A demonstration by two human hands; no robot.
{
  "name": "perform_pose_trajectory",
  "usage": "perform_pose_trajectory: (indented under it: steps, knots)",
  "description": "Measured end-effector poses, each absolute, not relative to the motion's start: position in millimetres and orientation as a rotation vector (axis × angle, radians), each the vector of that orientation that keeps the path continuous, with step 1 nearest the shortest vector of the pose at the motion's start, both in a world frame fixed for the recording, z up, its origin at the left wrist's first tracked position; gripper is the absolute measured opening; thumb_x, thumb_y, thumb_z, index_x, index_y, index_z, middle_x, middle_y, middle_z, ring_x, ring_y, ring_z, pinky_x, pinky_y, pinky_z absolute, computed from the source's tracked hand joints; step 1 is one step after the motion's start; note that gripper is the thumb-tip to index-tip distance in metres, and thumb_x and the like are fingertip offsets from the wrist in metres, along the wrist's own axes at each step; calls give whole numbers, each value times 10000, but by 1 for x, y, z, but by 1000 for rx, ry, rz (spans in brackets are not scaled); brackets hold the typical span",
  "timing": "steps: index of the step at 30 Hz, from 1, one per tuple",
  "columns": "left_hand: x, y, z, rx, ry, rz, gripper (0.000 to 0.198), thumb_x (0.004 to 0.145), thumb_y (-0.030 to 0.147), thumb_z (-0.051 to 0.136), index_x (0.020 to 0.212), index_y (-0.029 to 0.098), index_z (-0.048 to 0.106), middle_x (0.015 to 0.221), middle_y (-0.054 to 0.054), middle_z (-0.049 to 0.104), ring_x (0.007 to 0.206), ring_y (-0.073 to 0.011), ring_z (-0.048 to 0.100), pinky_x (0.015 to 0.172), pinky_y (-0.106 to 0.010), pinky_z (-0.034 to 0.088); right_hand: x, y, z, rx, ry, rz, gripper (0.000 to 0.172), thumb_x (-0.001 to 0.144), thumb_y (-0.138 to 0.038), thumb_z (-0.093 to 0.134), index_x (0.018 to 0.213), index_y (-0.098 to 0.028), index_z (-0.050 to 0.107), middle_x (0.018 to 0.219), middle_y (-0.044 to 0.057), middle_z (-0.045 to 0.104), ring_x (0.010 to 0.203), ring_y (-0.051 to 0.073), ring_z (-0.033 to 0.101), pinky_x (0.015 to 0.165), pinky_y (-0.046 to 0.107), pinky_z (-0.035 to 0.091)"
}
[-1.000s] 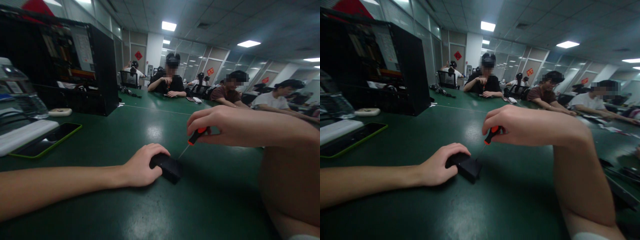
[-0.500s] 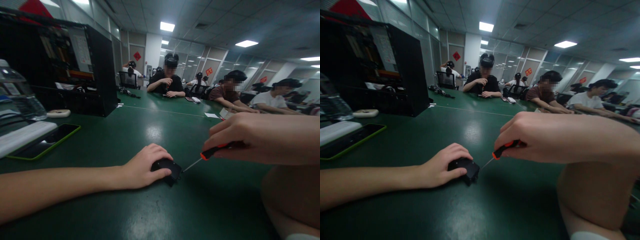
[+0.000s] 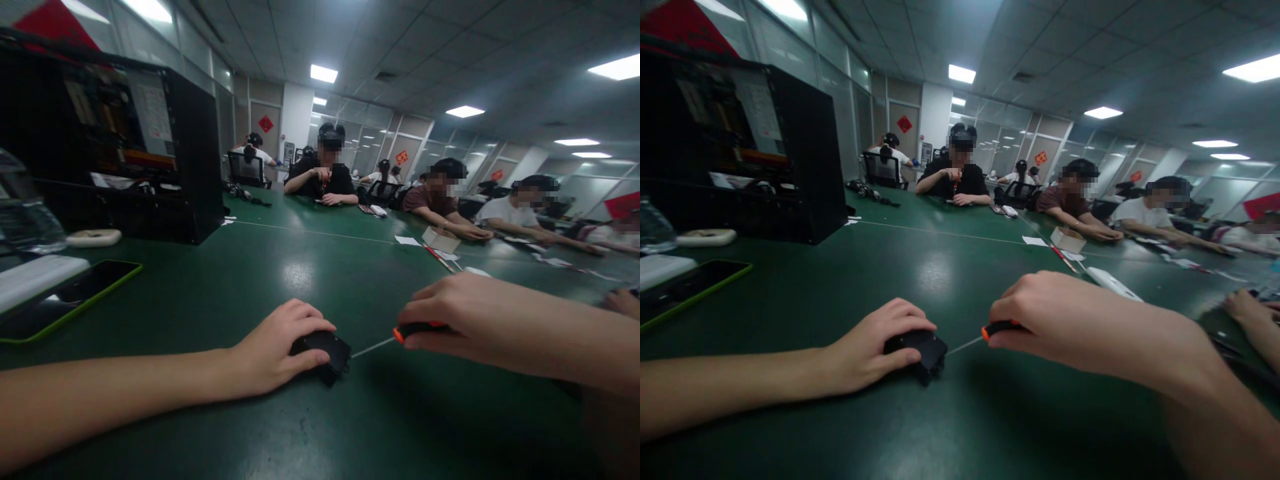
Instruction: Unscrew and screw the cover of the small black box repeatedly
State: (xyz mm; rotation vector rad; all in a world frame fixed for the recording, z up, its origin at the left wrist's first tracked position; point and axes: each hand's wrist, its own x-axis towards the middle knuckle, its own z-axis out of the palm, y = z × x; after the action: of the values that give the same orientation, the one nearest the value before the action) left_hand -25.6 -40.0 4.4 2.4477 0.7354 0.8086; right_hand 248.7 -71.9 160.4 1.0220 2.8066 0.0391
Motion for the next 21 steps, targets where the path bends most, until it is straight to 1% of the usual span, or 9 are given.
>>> perform_pose_trajectory:
  steps: [4,9,13,15,17,21]
  knots:
    - [-26,-40,3,2461,736,803,341,994,370,593,1302,232,639,1253,-89,634,1170,-261,537,1013,-408,434,263,-76,126,1174,2624,54,426,996,-543,481,865,-201,698,711,36,682,594,161,628,551,274,341]
    - [-26,-41,4,2463,733,800,297,996,358,588,1260,241,656,1226,-80,639,1151,-258,538,1001,-401,436,273,-51,80,1074,2793,24,546,984,-644,414,853,-169,648,760,56,672,646,169,620,588,275,366]
    - [-26,-41,5,2471,741,806,312,997,357,583,1271,222,646,1227,-89,639,1151,-261,539,995,-403,441,273,-31,53,943,2909,-129,562,985,-656,398,899,-155,637,788,61,668,686,160,625,619,253,393]
    - [-26,-41,4,2478,748,809,318,996,354,584,1274,214,643,1226,-93,639,1153,-263,538,995,-408,441,272,-27,46,909,2932,-140,565,982,-660,401,910,-151,634,795,60,668,688,156,625,624,248,392]
    - [-26,-41,4,2479,758,806,314,994,348,584,1272,215,645,1225,-93,639,1153,-264,540,993,-413,444,272,-28,43,902,2950,-67,577,975,-674,398,915,-153,638,796,55,670,678,150,624,610,245,376]
    - [-25,-40,3,2470,762,815,313,981,340,601,1263,215,657,1216,-88,641,1147,-263,548,994,-421,449,273,-34,43,947,2932,231,603,983,-683,345,968,-171,664,798,48,685,636,141,619,560,251,308]
